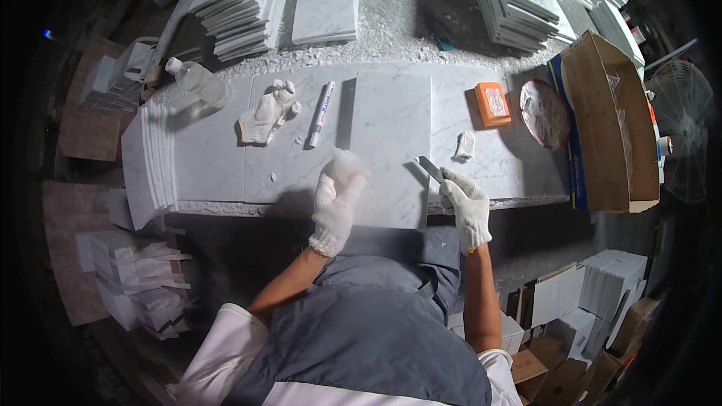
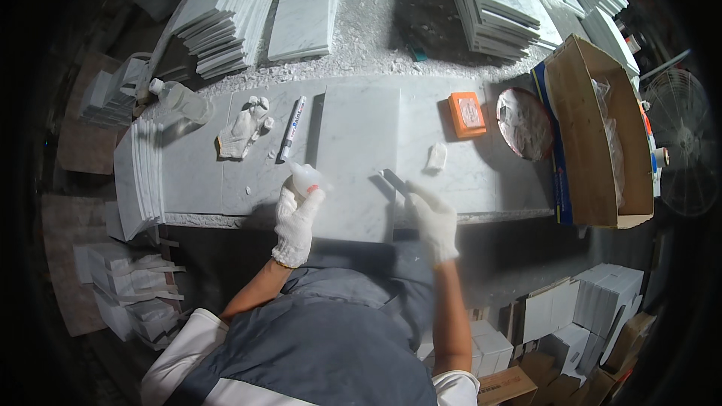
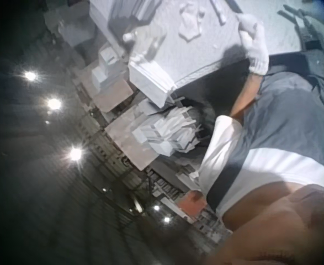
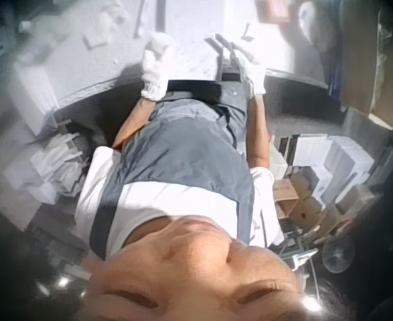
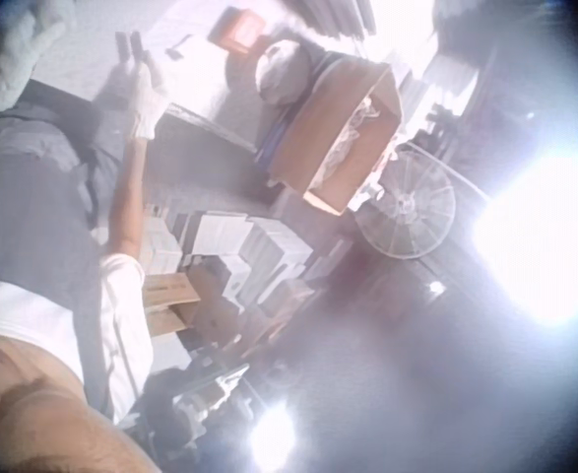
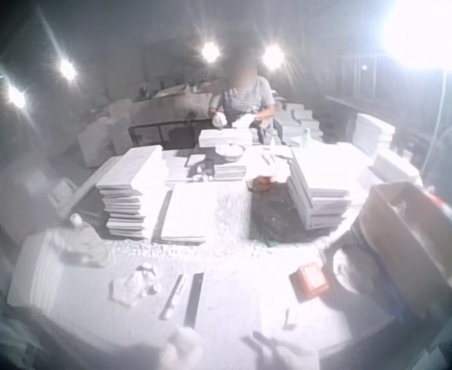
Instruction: The person repeatedly wipes and scrapes the edges of white rectangular tiles on a workbench, using a small scraper and a cloth. They handle each tile one at a time, flip it, and place it back on the table or into a stack.
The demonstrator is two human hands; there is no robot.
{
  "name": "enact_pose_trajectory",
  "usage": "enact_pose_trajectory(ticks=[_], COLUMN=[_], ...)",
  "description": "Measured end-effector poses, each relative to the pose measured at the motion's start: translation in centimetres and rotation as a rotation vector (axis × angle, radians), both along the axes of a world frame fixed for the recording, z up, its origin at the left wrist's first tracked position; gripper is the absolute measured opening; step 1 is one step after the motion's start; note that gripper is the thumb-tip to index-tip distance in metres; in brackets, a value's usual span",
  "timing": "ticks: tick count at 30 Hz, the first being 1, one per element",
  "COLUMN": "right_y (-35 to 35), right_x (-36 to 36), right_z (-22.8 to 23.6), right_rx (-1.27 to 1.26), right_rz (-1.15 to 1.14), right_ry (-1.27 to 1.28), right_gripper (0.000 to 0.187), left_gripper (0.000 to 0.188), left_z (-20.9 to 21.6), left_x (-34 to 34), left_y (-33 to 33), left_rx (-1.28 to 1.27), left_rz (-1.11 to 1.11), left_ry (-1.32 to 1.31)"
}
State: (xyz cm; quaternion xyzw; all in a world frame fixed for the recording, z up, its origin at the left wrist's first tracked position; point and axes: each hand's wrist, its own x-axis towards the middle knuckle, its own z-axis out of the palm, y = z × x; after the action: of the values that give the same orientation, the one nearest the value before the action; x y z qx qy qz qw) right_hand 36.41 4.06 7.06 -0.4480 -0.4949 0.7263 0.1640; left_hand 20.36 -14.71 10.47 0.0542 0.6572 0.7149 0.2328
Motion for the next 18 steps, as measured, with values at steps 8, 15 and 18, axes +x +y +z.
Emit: enact_pose_trajectory(ticks=[8, 15, 18], right_y=[-2.2, -2.6, -2.0], right_x=[-1.5, -1.4, -0.1], right_z=[0.4, 0.7, 1.4], right_rx=[0.781, 0.814, 0.111], right_rz=[0.116, -0.040, -0.130], right_ry=[-0.121, -0.089, 0.032], right_gripper=[0.032, 0.037, 0.033], left_gripper=[0.036, 0.036, 0.040], left_z=[-0.9, -2.5, -2.6], left_x=[0.6, 0.4, 0.3], left_y=[-0.9, -1.4, -1.5], left_rx=[-0.030, -0.075, -0.096], left_rz=[0.006, -0.012, -0.036], left_ry=[0.100, 0.084, 0.099])
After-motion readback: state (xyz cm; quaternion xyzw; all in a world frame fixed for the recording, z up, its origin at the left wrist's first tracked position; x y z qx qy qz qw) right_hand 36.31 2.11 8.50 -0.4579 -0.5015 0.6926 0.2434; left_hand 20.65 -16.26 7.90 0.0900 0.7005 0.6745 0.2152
